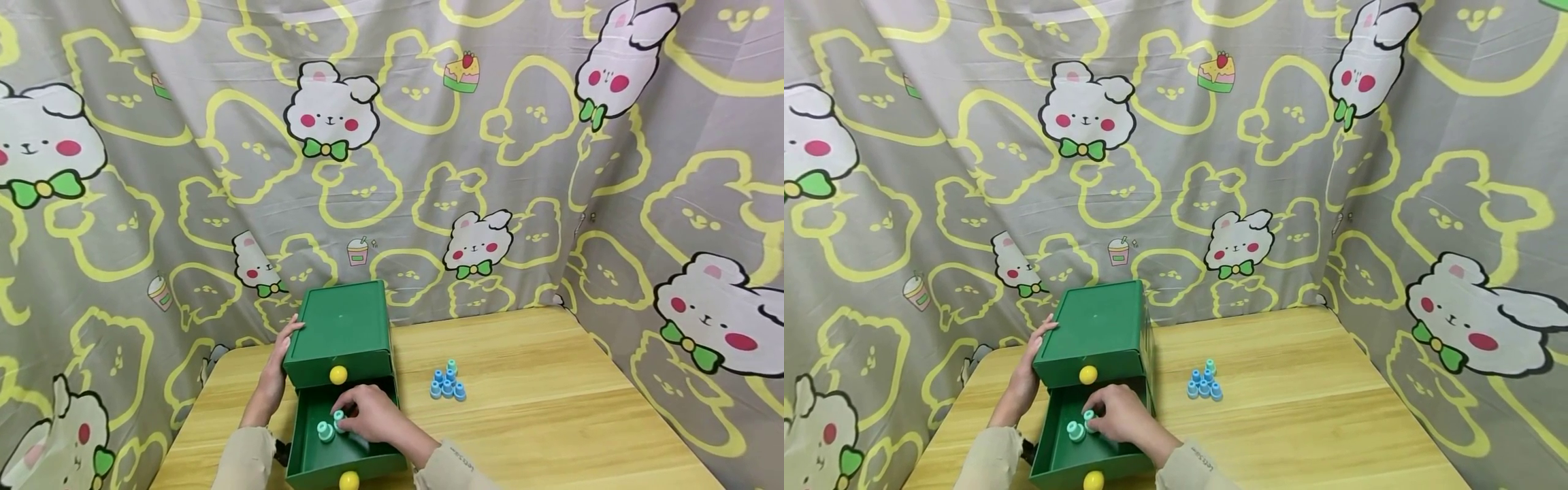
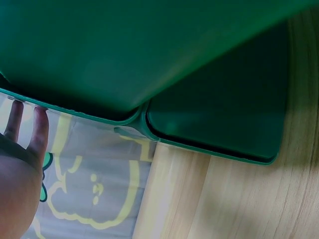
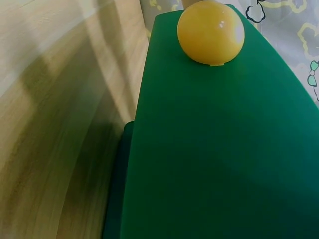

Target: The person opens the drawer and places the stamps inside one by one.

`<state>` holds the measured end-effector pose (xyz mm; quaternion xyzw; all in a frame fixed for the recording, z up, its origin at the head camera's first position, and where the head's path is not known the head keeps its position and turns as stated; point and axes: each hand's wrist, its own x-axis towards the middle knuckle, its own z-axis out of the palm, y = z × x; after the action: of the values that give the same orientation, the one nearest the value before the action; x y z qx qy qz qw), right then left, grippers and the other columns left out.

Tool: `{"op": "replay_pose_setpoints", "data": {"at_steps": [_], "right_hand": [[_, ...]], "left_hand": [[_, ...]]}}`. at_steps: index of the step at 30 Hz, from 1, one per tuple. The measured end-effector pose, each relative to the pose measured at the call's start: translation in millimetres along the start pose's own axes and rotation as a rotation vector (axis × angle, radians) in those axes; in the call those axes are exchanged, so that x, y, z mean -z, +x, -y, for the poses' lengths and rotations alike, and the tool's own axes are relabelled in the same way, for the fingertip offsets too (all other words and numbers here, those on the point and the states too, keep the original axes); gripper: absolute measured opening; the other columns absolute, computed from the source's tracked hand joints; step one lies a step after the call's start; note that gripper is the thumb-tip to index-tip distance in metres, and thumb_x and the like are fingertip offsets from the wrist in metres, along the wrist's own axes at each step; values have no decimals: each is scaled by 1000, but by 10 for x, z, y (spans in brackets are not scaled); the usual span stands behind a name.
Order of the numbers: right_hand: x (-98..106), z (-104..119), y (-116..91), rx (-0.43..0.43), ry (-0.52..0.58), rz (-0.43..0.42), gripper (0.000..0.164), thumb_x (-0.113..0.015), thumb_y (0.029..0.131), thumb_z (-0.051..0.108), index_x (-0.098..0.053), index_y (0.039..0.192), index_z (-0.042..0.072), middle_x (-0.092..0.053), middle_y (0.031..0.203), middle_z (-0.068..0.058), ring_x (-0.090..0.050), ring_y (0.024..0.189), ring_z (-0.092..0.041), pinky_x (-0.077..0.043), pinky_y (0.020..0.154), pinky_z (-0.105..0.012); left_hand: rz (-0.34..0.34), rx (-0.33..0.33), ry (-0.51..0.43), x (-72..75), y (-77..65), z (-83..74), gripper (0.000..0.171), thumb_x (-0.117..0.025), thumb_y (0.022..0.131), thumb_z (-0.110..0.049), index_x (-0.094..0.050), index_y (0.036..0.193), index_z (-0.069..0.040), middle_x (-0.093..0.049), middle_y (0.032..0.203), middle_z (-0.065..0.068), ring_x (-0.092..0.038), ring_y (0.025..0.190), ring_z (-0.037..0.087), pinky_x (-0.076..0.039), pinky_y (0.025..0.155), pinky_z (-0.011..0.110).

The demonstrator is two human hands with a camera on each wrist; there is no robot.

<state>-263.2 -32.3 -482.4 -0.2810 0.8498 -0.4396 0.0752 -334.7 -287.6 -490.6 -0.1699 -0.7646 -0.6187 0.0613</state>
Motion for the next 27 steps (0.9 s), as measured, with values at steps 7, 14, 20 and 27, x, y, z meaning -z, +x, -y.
{"op": "replay_pose_setpoints", "data": {"at_steps": [7, 14, 20, 27], "right_hand": [[-11, -17, 12, 14, -30, 8, 13, -81, 89, 11, -82, 101, 17, -72, 88, 11, -59, 80, 1, -47, 72, -19], [-19, -26, 14, 20, -56, 13, 14, -81, 89, 10, -82, 101, 17, -73, 89, 10, -61, 82, -1, -48, 73, -19], [-22, -30, 19, 18, -76, 18, 14, -81, 90, 12, -82, 102, 17, -74, 91, 7, -61, 83, -2, -49, 73, -19], [-23, -32, 24, 20, -96, 27, 14, -81, 89, 12, -82, 102, 19, -74, 92, 7, -61, 84, -2, -49, 74, -19]], "left_hand": [[-6, 6, 19, 0, -2, -18, 53, -17, 114, -41, -36, 157, -17, -7, 175, -7, 4, 160, 36, -4, 118, 78], [-5, 11, 18, -1, -5, -19, 53, -17, 114, -41, -35, 158, -17, -6, 175, -8, 4, 160, 36, -4, 117, 78], [-3, 7, 12, -1, -3, -14, 54, -17, 114, -42, -35, 158, -17, -5, 175, -7, 5, 160, 36, -4, 117, 78], [0, 6, 5, 0, -2, -18, 54, -17, 114, -42, -35, 158, -16, -5, 175, -7, 5, 160, 36, -5, 118, 77]]}}
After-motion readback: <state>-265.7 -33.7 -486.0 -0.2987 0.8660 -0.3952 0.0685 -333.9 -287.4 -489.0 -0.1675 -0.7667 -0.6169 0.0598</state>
